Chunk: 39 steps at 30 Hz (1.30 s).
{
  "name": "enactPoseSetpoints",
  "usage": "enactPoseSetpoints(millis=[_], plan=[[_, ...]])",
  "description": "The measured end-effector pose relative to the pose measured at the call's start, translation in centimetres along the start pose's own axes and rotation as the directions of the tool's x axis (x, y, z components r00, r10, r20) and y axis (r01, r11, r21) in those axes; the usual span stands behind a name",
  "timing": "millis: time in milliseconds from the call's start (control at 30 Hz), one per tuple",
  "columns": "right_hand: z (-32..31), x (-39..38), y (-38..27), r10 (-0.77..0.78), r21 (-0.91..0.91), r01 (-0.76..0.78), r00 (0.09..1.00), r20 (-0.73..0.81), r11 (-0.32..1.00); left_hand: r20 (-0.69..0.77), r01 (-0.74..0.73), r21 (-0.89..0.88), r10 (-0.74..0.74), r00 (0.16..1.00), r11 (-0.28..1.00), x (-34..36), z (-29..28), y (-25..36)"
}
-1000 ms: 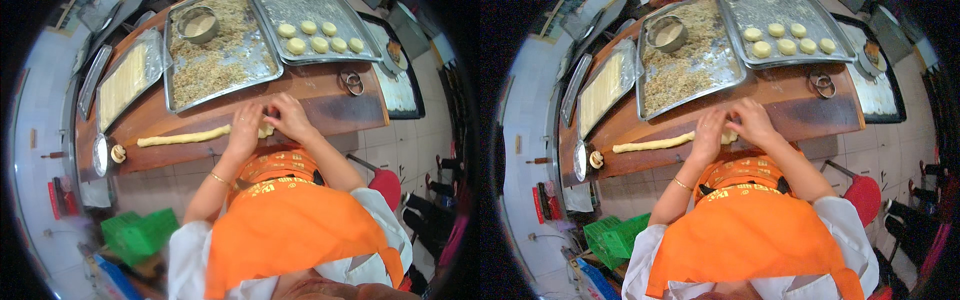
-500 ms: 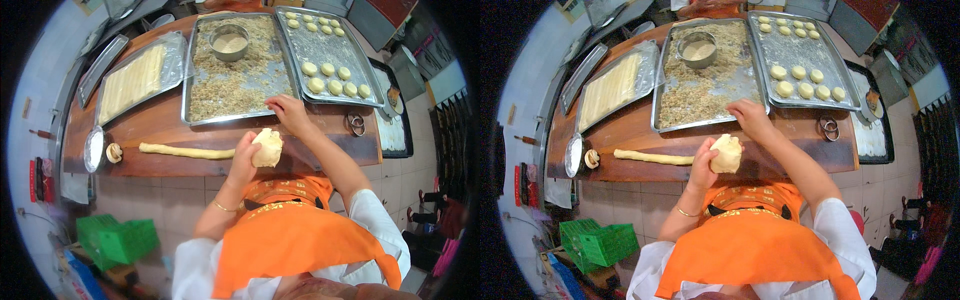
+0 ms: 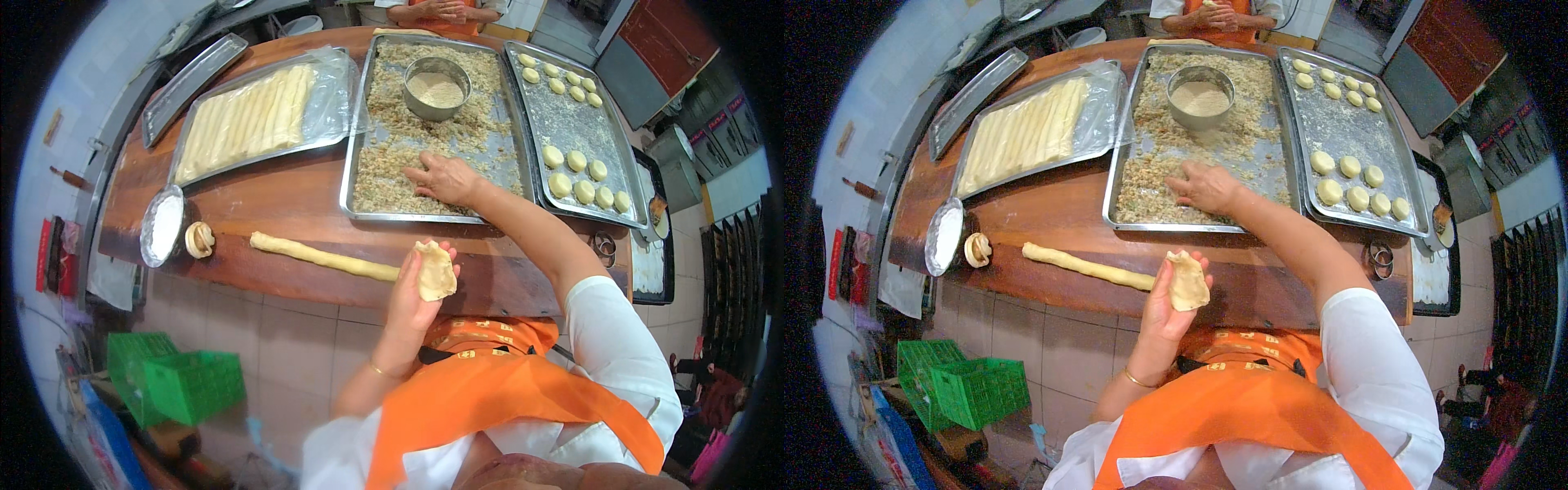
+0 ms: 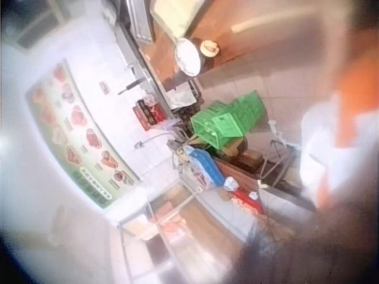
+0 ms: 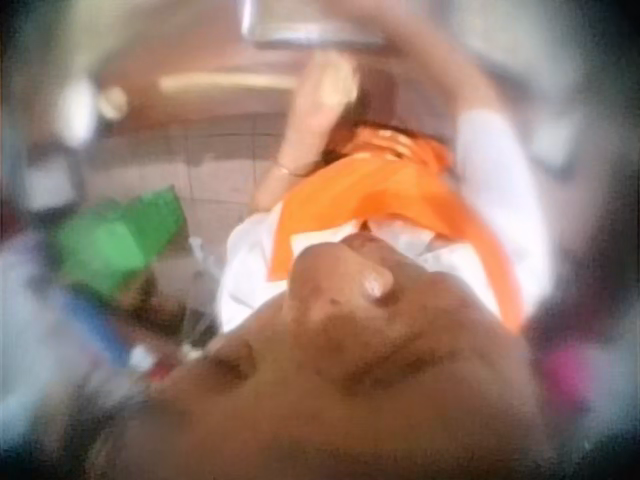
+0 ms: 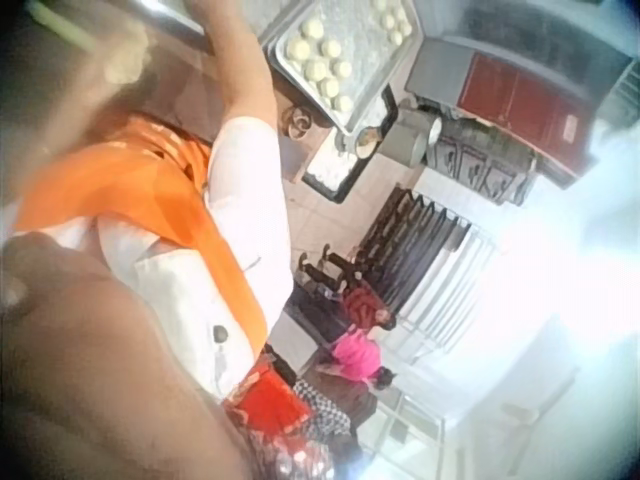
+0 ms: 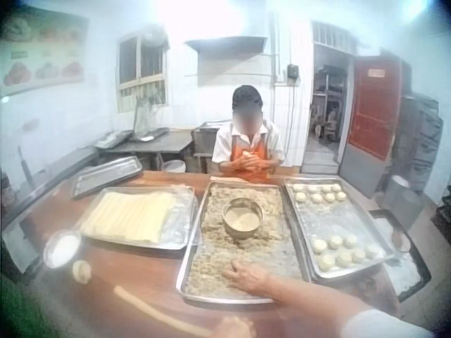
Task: The person prepares pastries by flattening dough by hand, placing a filling inside, and rolling the dough closed. They also roll out a long strip of dough on the table.
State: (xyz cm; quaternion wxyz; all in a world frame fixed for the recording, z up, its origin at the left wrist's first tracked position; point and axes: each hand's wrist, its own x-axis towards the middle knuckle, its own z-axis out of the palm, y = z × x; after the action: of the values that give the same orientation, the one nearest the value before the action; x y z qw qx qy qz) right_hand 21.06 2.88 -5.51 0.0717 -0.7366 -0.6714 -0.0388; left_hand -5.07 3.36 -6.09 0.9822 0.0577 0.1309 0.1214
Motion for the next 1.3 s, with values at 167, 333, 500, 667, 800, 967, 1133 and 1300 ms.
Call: enactPoseSetpoints(millis=[167,333,500,667,800,967,1133,1300], plan=[[0.9,2.1,0.2,0.143,0.098,-0.150,0.986,0.081,0.984,0.015,0.011,0.011,-0.011,1.000,1.000,0.8,0.7,0.3],[0.8,2.3,1.5,0.611,0.481,-0.545,0.791,0.025,0.686,0.053,0.021,0.021,-0.022,0.998,1.000,0.5,0.5,0.8],[-0.8,0.7,2.8,0.604,0.886,-0.290,0.651,0.460,-0.362,0.027,0.046,0.000,-0.046,0.999,0.999,0.9,-0.6,1.1],[-0.6,0.3,2.6,0.695,0.959,-0.283,0.692,0.192,0.017,0.028,0.075,0.002,-0.075,0.997,0.997,1.2,-0.1,0.4],[1.2,0.1,3.8,0.701,0.905,-0.270,0.712,-0.043,0.330,0.016,0.075,-0.007,-0.075,0.997,0.997,1.2,-0.1,0.4],[0.2,-0.5,3.2,0.705,0.898,-0.395,0.693,0.152,0.195,-0.044,0.048,0.014,-0.047,0.998,0.999,0.7,-0.2,0.6],[-1.5,-1.1,2.3,0.616,0.910,-0.132,0.697,0.367,-0.392,-0.048,0.061,-0.005,-0.061,0.997,0.998,0.9,0.2,0.6],[-3.2,-0.9,1.8,0.615,0.755,0.138,0.681,0.398,-0.641,-0.035,0.065,-0.029,-0.066,0.997,0.998,1.4,0.5,0.6]])
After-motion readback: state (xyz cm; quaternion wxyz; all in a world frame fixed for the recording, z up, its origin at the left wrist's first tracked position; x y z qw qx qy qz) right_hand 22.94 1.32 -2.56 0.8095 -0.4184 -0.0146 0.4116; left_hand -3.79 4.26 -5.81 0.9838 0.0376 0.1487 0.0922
